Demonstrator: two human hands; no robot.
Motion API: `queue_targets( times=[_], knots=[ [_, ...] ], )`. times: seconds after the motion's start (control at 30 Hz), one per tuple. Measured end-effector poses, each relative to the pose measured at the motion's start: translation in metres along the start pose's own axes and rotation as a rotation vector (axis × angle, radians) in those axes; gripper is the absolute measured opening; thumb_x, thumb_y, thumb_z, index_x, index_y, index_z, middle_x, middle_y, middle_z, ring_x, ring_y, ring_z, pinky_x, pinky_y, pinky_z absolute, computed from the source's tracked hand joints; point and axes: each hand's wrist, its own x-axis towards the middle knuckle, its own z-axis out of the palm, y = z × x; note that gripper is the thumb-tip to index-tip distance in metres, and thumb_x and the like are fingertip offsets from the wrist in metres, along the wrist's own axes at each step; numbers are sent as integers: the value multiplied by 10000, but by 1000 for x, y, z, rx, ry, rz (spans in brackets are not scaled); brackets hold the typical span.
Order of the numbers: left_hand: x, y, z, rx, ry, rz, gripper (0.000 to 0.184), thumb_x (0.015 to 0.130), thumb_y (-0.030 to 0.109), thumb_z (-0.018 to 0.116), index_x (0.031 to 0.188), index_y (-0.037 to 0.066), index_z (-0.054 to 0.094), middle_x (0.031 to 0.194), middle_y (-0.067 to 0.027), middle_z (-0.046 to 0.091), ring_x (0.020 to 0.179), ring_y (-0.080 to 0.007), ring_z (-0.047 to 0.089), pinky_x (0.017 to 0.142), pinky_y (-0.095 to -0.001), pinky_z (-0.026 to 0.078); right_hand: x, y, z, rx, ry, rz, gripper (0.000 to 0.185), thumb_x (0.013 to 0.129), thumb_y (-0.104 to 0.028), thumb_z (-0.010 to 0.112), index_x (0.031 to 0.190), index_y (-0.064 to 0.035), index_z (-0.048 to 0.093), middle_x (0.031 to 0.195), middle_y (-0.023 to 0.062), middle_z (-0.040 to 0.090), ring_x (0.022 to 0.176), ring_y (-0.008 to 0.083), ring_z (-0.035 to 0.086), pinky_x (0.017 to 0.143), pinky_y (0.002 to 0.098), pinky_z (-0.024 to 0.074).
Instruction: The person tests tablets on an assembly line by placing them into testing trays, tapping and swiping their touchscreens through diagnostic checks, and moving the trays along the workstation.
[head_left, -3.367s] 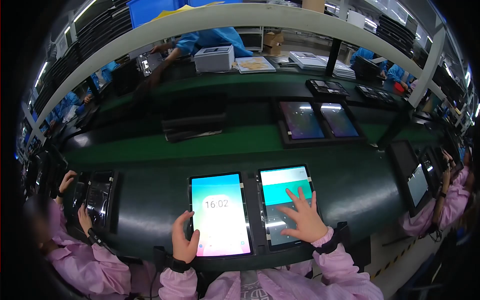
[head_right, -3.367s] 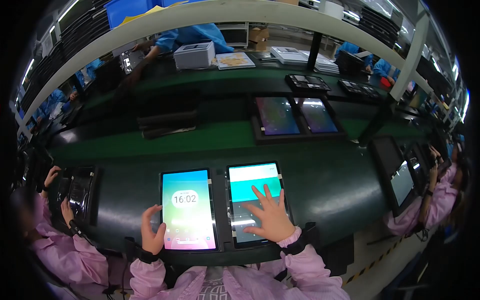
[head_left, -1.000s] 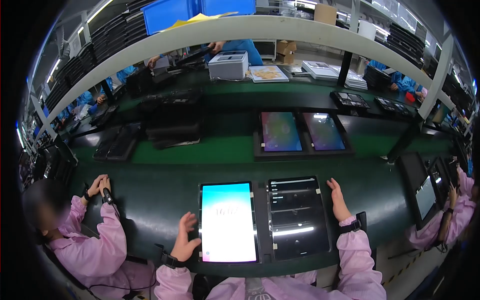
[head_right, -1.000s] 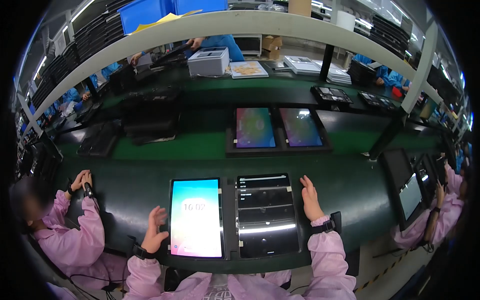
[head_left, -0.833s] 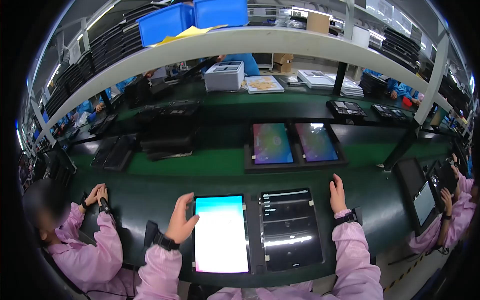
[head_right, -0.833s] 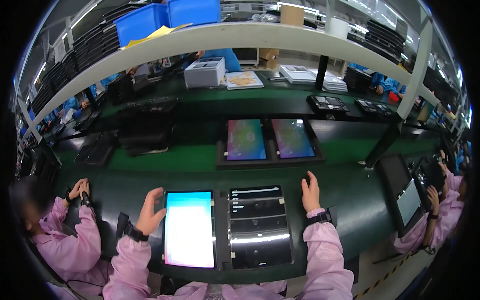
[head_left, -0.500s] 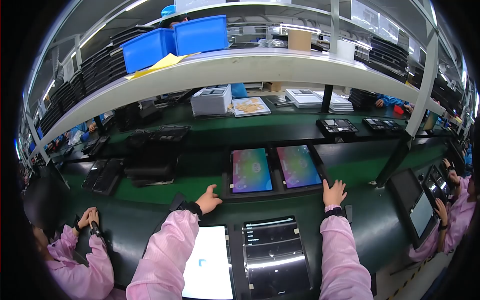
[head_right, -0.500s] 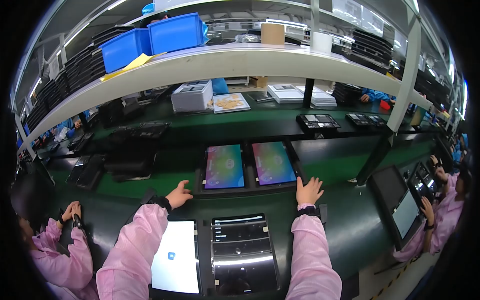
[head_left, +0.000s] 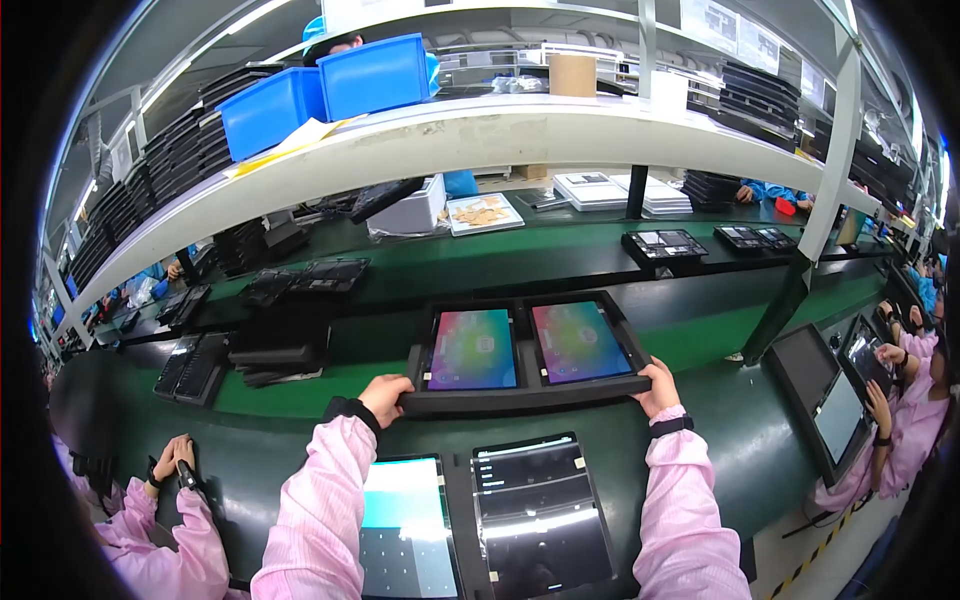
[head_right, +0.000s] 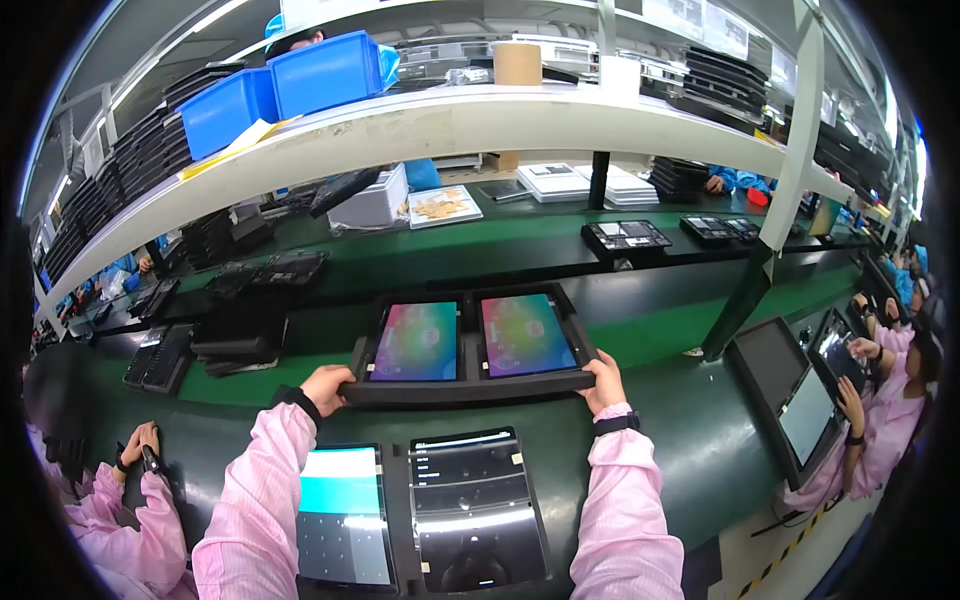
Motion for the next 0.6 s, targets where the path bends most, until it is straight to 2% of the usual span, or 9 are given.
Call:
queue_targets(
  times=[0.03,0.07,0.13,0.2,0.27,0.33,0.4,0.5,0.6],
  knots=[
    [-12,8,2,-61,-11,23,297,826,53,580,1106,-42,579,844,-83,586,729,-181,563,598,-317,461,2,-1,-13,30,-194,43,497,780,-9,499,1276,0,519,1025,112,595,912,240,604,845,417,532],
    [-28,15,2,-121,-18,49,236,827,39,566,1048,-39,597,825,-75,587,729,-172,565,616,-309,463,0,2,-26,29,-199,48,497,780,-9,499,1276,0,519,1025,112,595,912,240,604,845,417,532],
    [-84,30,9,-127,-65,128,469,823,20,563,1275,-95,508,948,-80,631,803,-140,598,703,-284,489,-27,7,-29,74,-331,-50,615,776,13,488,1388,14,437,1143,134,588,975,240,608,851,422,534],
    [-136,26,-12,194,-45,117,666,812,-4,568,1433,-104,349,1041,-98,648,865,-137,618,764,-273,496,-72,10,-35,35,-333,-122,672,752,49,471,1421,9,421,1229,131,579,1049,231,595,936,362,491],
    [-175,-10,-34,-8,-184,268,780,785,-48,582,1488,-94,247,1188,-126,618,1003,-151,611,853,-269,488,-129,5,-39,-67,-344,-131,771,696,70,469,1458,1,377,1311,117,547,1134,212,562,972,324,459],
    [-237,-23,-39,-14,-126,259,820,762,-105,583,1500,-80,225,1364,-146,517,1178,-177,552,952,-277,459,-176,10,-47,-144,-389,-191,823,648,8,520,1456,44,369,1383,143,514,1268,244,507,1082,319,375],
    [-290,-40,-51,6,-61,251,859,748,-137,585,1511,-71,196,1473,-157,404,1316,-206,450,1021,-297,418,-216,15,-53,-199,-394,-223,877,624,-55,589,1461,56,351,1403,154,496,1290,252,491,1104,328,353],
    [-343,-59,-56,-10,-24,210,891,745,-162,580,1525,-58,163,1488,-172,381,1354,-232,410,1073,-325,370,-255,27,-63,-254,-371,-153,951,633,-104,721,1479,48,315,1416,139,478,1291,244,485,1103,336,350],
    [-370,-80,-62,26,-23,173,897,745,-175,575,1527,-56,152,1477,-166,386,1331,-214,425,1099,-313,337,-272,35,-69,-240,-431,-93,955,631,-110,735,1477,48,321,1413,137,481,1286,241,488,1092,328,358]
  ],
)
